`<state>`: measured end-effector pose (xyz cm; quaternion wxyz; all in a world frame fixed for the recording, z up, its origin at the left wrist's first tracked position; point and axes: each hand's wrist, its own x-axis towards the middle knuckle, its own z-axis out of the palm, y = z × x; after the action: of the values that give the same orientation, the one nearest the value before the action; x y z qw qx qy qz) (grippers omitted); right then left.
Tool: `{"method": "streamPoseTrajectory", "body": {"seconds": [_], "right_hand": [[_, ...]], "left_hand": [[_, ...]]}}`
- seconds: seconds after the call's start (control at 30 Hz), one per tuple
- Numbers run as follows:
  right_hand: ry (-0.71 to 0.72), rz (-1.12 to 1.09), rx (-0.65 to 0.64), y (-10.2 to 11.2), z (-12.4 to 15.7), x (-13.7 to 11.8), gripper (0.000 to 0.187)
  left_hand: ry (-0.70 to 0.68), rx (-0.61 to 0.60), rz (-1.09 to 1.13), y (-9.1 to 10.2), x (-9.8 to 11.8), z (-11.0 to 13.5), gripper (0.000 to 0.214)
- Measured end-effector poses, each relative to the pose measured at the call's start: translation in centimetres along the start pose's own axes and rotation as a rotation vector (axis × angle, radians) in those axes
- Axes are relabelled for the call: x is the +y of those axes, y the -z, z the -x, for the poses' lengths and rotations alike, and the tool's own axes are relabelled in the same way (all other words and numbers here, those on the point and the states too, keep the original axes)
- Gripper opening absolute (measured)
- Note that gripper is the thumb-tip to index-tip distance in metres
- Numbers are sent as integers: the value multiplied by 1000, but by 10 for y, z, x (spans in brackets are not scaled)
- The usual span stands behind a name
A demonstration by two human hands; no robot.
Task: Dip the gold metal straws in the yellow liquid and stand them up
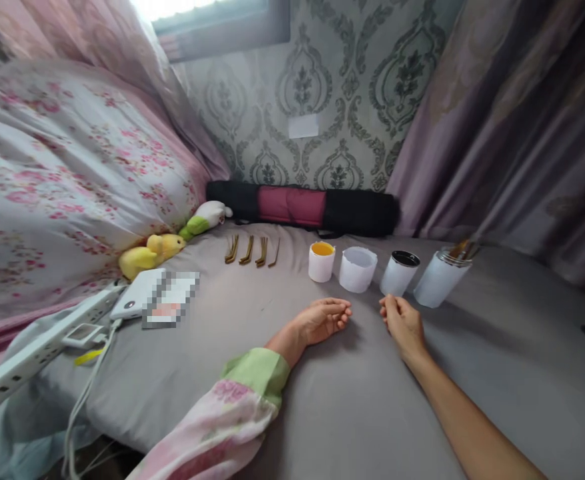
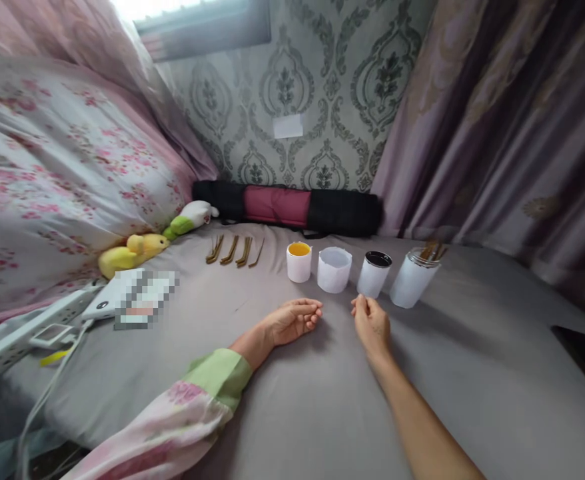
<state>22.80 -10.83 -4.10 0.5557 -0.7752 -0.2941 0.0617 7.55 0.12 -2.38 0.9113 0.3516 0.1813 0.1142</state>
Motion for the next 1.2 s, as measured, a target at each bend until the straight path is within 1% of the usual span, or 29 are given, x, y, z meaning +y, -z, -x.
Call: {"method": "streamPoseTrajectory", "body": {"seconds": [0.13, 0.27, 0.57, 0.77, 0.97, 1.2], "right_hand": [[33, 29, -37, 0, -1, 2, 42], [47, 37, -33, -1, -2, 7, 41], [37, 58, -40, -1, -1, 3, 41], [44, 58, -49, -1, -2, 6, 42], [34, 73, -48, -1, -2, 4, 42], [46, 51, -64, -1, -1, 4, 40]], "left_hand": [[-17, -29, 11, 4, 0, -2, 12], [-40, 19, -2, 7, 4, -3, 12], [-79, 212, -104, 17, 25, -4, 9], [-140, 337, -294, 28, 50, 0, 8], [-187, 497, -424, 45, 76, 1, 4], [-236, 702, -672, 69, 94, 1, 6]]}}
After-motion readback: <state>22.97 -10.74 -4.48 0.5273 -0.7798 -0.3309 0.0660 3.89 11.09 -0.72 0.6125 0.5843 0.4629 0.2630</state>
